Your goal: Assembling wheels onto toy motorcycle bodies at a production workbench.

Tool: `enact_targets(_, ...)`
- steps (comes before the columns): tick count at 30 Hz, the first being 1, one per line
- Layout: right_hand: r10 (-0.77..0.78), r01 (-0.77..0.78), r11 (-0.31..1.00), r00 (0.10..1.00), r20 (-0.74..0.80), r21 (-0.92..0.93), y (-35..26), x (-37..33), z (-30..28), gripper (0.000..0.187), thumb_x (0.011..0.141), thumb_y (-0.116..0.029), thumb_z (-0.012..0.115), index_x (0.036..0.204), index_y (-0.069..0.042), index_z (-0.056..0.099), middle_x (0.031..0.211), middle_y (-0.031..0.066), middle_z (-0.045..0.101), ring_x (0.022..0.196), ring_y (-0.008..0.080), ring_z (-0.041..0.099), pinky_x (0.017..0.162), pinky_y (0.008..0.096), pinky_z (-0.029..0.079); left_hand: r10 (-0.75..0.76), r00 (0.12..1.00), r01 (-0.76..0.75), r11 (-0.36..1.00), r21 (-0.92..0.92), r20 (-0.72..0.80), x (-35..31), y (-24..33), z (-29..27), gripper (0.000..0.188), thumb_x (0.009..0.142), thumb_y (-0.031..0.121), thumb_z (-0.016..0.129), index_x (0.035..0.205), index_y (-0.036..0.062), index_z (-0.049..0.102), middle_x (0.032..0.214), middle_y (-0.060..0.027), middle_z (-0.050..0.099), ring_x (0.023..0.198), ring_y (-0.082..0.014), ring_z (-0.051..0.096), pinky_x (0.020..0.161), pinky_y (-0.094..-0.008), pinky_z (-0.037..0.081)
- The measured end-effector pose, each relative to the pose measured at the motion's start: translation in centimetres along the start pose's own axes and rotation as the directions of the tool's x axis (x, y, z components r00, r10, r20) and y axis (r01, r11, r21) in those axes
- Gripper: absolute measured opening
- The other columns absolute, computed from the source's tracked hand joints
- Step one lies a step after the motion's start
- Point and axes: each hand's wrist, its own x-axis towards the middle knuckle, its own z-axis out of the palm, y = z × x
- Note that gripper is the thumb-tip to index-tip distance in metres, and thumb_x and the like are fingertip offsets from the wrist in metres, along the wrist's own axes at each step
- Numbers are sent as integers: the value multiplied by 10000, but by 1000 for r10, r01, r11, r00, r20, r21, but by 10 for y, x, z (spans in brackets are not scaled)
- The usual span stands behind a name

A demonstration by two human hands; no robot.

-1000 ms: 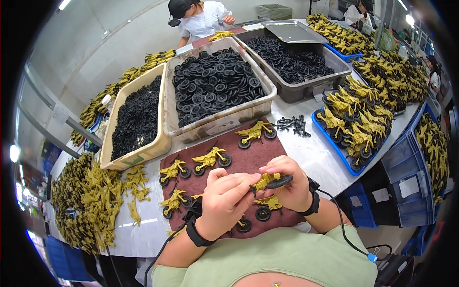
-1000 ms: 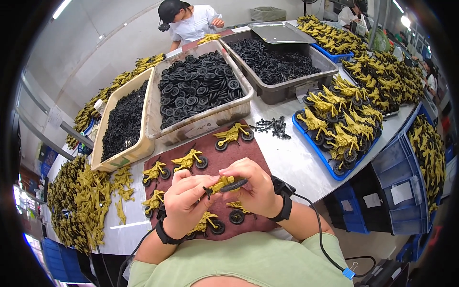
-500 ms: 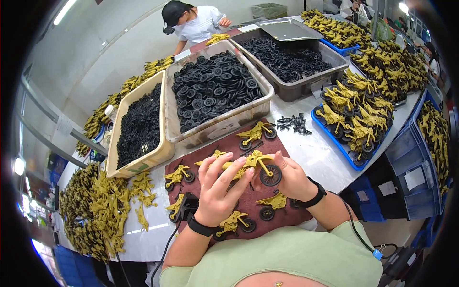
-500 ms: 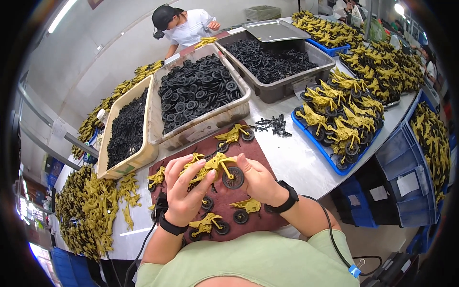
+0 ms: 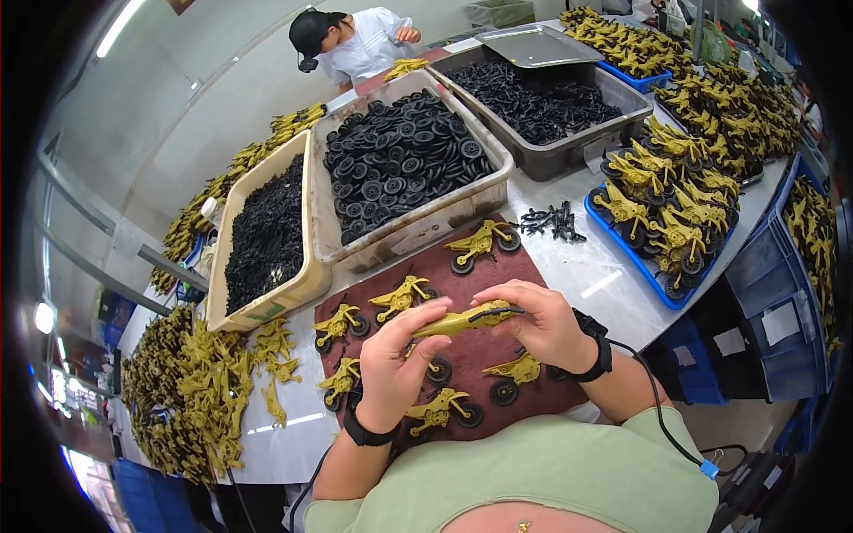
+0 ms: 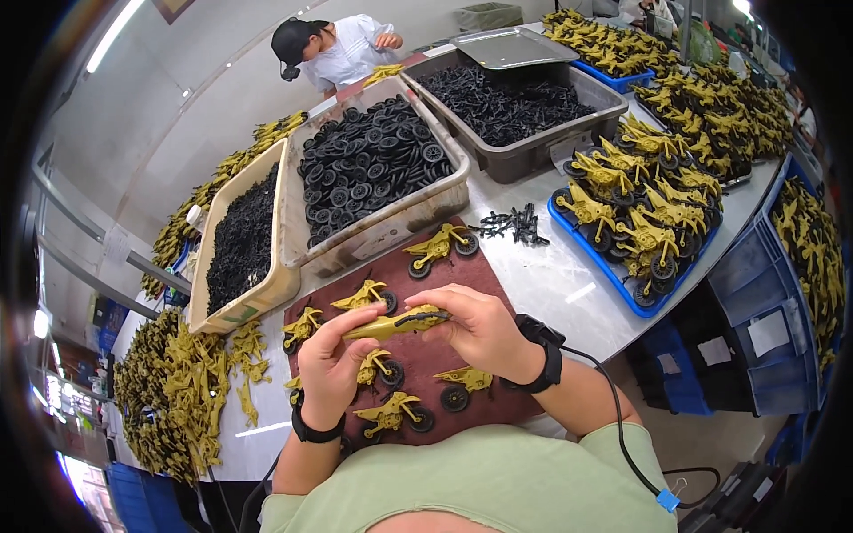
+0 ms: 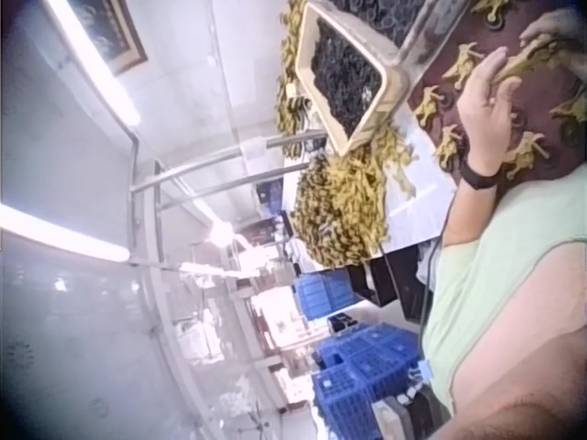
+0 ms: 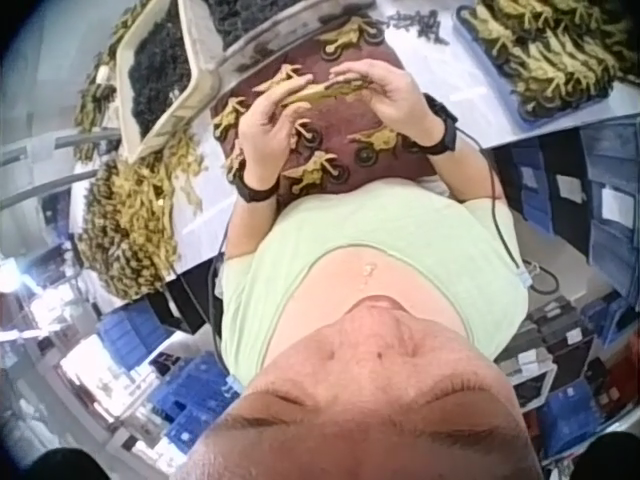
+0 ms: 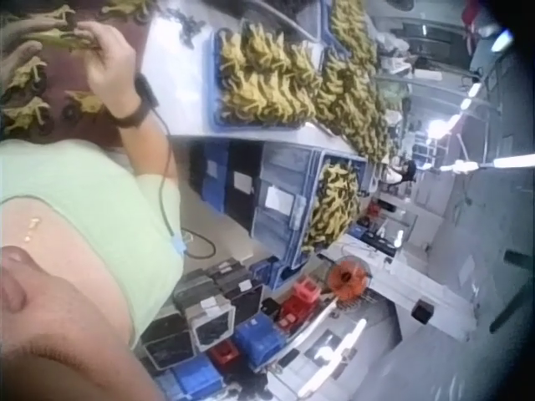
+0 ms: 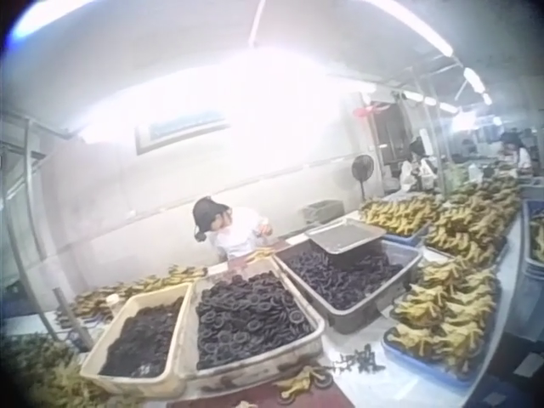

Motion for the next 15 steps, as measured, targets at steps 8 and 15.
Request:
enact_targets(8,203,-208,973,978,52,101,-4,-4,-5,328,813,-26,688,1139,-48,665,913,86,702,755,115,655,684,268,513,-176,984,179,981,74,-39,-4,7,3,201,869,60,659,1039,-46,661,993,-134,703,868,-172,668,775,-269,536)
enact_targets(15,268,-297,916,953,140,271,2,-4,-9,320,900,-134,658,1194,-15,621,921,23,680,774,39,561,697,214,469,-180,983,181,982,47,-30,-6,8,3,193,873,54,651,1029,-60,657,980,-126,704,877,-153,661,789,-259,526)
